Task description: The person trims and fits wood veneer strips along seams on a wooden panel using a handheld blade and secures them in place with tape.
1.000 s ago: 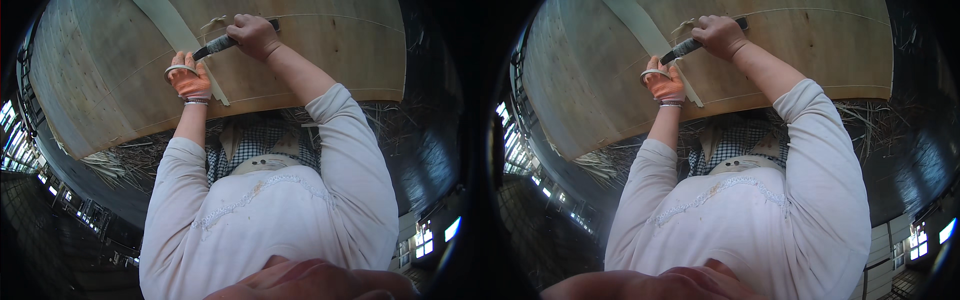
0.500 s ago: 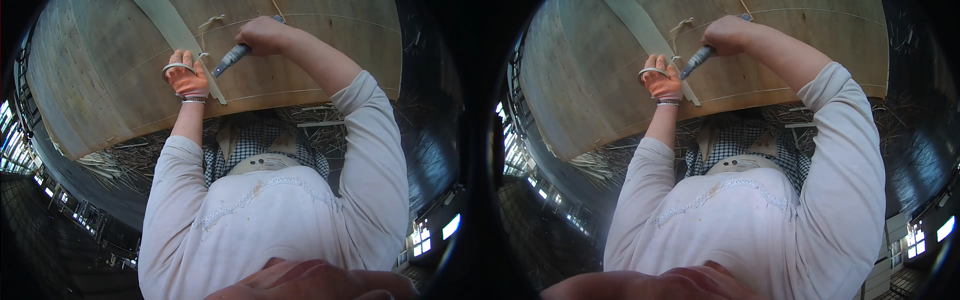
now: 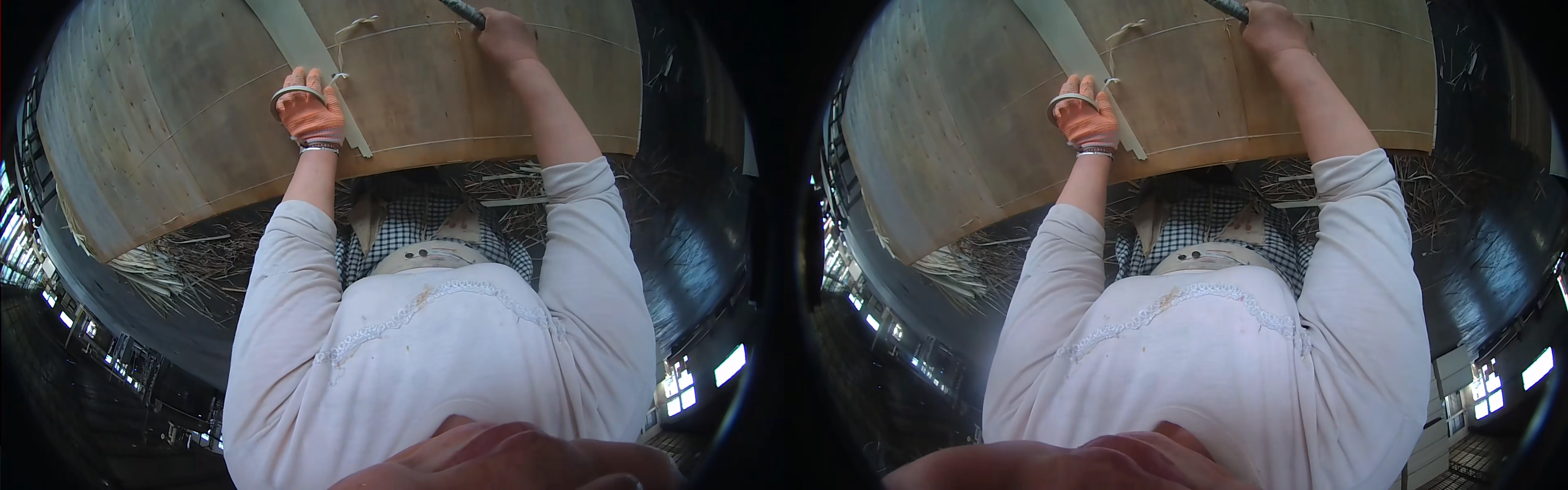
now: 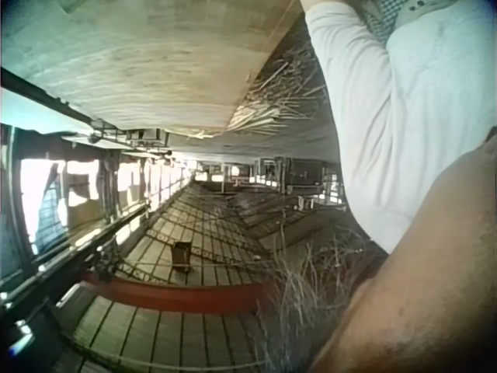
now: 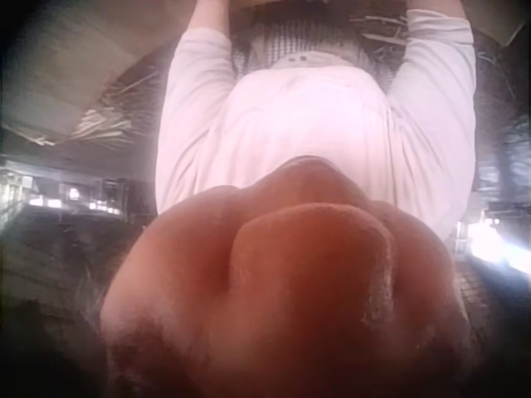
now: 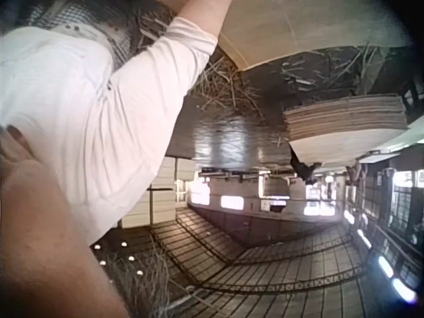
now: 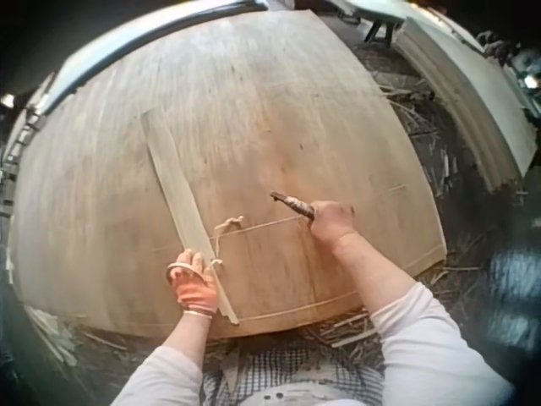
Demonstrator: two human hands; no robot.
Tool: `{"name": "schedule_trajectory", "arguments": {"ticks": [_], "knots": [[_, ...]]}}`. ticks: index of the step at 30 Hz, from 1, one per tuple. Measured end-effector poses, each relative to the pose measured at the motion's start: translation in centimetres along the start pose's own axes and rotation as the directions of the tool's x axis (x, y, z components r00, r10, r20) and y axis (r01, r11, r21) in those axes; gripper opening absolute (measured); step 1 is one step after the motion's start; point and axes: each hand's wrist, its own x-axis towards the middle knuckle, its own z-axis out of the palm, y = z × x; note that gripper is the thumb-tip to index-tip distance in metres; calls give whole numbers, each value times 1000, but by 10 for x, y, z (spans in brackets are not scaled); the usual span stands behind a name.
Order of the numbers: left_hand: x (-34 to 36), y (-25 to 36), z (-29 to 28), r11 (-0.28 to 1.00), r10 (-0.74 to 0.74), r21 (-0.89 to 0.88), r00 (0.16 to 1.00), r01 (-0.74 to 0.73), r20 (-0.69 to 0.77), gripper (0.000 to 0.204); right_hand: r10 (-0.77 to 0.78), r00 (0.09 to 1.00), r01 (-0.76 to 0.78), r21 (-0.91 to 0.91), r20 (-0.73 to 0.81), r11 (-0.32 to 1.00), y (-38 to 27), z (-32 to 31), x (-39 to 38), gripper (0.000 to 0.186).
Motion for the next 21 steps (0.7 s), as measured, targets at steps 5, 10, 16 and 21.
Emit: {"name": "schedule_trajectory", "arguments": {"ticks": [5, 10, 16, 21], "knots": [[0, -1, 3, 999, -30, 17, 999, 29, 45, 43, 410, 896, -368, 803, 171, 469, 0, -28, 30, 19], [-4, 0, 3, 999, 12, 45, 1000, -12, -16, 43, 607, 790, -133, 990, 81, 41, -8, -70, 45, 28], [-8, -7, 1, 998, -33, 58, 999, 33, 3, 42, -15, 899, -393, 823, 437, 410, -43, -19, -64, 27], [-2, -1, -2, 999, -22, 41, 999, 21, 46, 40, 143, 982, -185, 443, 127, 877, -52, 35, -145, 68]]}}
